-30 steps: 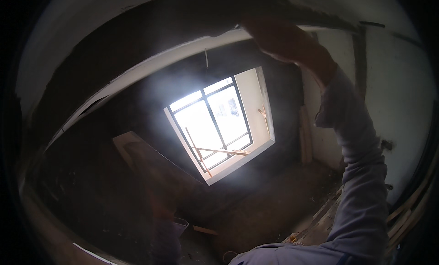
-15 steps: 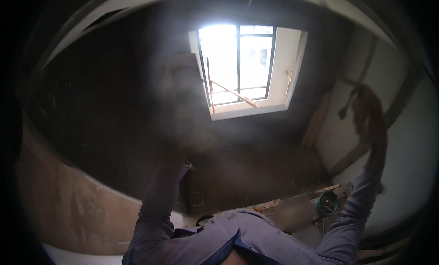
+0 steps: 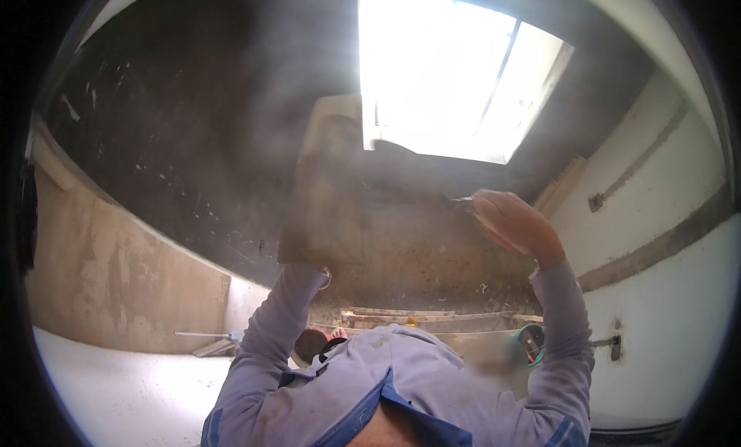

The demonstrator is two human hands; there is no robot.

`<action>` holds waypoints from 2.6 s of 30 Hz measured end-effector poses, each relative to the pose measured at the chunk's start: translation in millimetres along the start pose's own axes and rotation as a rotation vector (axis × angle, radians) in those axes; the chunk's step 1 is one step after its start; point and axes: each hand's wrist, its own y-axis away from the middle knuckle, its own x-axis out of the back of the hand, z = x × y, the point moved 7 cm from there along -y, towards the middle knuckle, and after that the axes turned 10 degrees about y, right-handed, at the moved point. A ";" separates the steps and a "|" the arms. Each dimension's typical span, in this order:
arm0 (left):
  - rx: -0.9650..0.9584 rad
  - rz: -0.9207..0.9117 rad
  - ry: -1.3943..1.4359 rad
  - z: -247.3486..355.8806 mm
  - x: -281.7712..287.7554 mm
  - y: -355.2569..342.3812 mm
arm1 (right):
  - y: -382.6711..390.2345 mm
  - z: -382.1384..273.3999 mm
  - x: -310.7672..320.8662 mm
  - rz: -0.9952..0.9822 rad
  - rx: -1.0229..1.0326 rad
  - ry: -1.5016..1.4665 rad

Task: The person applies plaster to the upper beam and wall using a trowel, taking more plaster from a hawk as needed.

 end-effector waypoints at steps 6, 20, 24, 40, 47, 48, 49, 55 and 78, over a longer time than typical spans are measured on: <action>-0.107 -0.022 -0.113 32.0 -19.8 -16.1 | 52.9 1.8 10.2 0.594 0.194 0.306; 0.116 -0.188 -0.308 -1.1 -78.0 -61.0 | 70.2 -11.9 18.4 1.181 0.448 0.635; 0.121 -0.201 -0.346 -7.1 -93.4 -60.9 | 72.9 -14.8 57.0 1.309 0.415 0.735; 0.103 -0.281 -0.302 -23.1 -134.5 -96.5 | 197.9 -26.3 269.1 1.227 0.416 -0.525; 0.128 -0.146 -0.232 11.3 -77.2 -78.5 | 240.9 24.8 221.7 1.327 0.043 -0.459; 0.128 -0.136 -0.227 21.3 -71.8 -72.4 | 237.1 19.6 217.1 1.312 0.049 -0.593; 0.129 -0.121 -0.222 30.7 -65.1 -63.9 | 230.4 15.1 219.7 1.322 0.080 -0.613; 0.282 -0.182 0.037 28.3 -42.8 -48.0 | 201.6 -73.6 234.9 1.430 -0.054 -0.473; 0.055 0.199 0.134 176.3 120.5 55.1 | -77.9 -542.5 -15.2 1.489 0.946 1.107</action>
